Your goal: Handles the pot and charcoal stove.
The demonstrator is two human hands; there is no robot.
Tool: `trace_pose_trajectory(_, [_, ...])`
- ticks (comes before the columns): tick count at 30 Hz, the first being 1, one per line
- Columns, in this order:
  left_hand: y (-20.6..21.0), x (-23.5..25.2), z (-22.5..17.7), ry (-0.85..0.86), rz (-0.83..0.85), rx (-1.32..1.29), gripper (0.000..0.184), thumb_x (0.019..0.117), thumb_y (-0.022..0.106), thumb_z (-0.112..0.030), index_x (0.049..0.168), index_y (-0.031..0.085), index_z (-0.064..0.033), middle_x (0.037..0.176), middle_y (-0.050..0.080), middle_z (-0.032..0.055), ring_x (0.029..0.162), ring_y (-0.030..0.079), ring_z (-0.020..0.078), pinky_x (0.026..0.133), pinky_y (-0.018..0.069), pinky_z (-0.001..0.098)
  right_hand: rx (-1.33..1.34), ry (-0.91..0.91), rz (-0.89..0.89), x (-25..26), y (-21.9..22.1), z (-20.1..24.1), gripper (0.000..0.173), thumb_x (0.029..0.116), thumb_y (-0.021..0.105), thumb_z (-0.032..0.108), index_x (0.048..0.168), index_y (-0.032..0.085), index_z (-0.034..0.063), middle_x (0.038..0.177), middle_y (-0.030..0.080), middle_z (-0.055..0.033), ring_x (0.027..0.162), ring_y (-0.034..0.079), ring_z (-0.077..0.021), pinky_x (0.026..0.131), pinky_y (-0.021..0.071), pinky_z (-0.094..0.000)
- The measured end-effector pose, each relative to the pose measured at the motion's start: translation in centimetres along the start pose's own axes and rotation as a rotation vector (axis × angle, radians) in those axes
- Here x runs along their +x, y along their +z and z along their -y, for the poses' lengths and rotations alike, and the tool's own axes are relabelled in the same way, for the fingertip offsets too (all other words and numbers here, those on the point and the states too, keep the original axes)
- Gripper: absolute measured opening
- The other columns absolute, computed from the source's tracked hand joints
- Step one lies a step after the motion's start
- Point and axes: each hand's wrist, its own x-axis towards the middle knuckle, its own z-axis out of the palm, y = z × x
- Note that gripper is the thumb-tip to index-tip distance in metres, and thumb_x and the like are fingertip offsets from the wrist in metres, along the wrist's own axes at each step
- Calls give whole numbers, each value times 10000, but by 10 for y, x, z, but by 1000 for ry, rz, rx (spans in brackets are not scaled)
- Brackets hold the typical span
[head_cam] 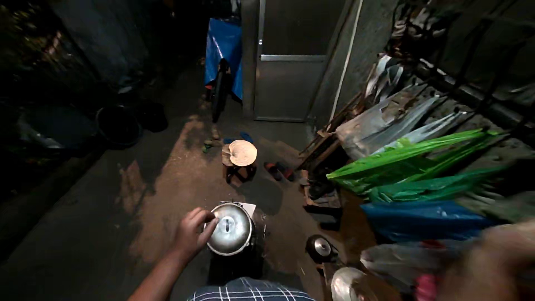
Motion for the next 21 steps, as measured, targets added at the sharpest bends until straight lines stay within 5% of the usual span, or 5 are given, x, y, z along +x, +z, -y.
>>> trace_pose_trajectory(7, [32, 10, 14, -908, 247, -1008, 564, 1118, 257, -383, 1568, 310, -48, 1515, 482, 171, 1302, 562, 249, 1017, 498, 418, 664, -452, 754, -227, 82, 69, 370, 888, 534, -14, 1208, 612, -182, 1196, 682, -232, 1126, 655, -122, 1004, 535, -273])
trace_pose_trajectory(10, [26, 10, 4, -1069, 187, -1312, 692, 1081, 115, -560, 1549, 319, -94, 1382, 564, 131, 1185, 603, 224, 950, 524, 424, 736, -633, 1082, -282, 105, 72, 346, 886, 572, 0, 1195, 689, -102, 1188, 710, -202, 1145, 671, -203, 1037, 530, -344])
trace_pose_trajectory(13, [13, 2, 1, -1154, 255, -1307, 457, 1105, 331, -436, 1305, 539, -82, 1061, 705, 73, 968, 693, 167, 843, 588, 358, 710, -789, 1203, -307, 107, 70, 320, 894, 636, 54, 1188, 731, -29, 1153, 740, -174, 1110, 701, -252, 1021, 547, -395])
trace_pose_trajectory(17, [5, -18, 8, -1138, 393, -1203, 335, 1084, 464, -214, 1387, 448, -72, 1034, 707, 67, 913, 706, 142, 812, 600, 327, 852, -272, 1531, -302, 105, 65, 668, 949, 691, 398, 1381, 546, -91, 1347, 637, -147, 1209, 626, -114, 1045, 523, -281])
trace_pose_trajectory(21, [4, -21, -5, -1197, 321, -1215, 354, 1087, 467, -213, 1420, 443, -96, 1027, 716, 93, 886, 727, 173, 771, 621, 348, 919, 668, 1690, -312, 120, 45, 776, 1061, 83, 619, 1557, 339, 80, 1348, 632, -116, 1181, 654, -206, 972, 571, -419])
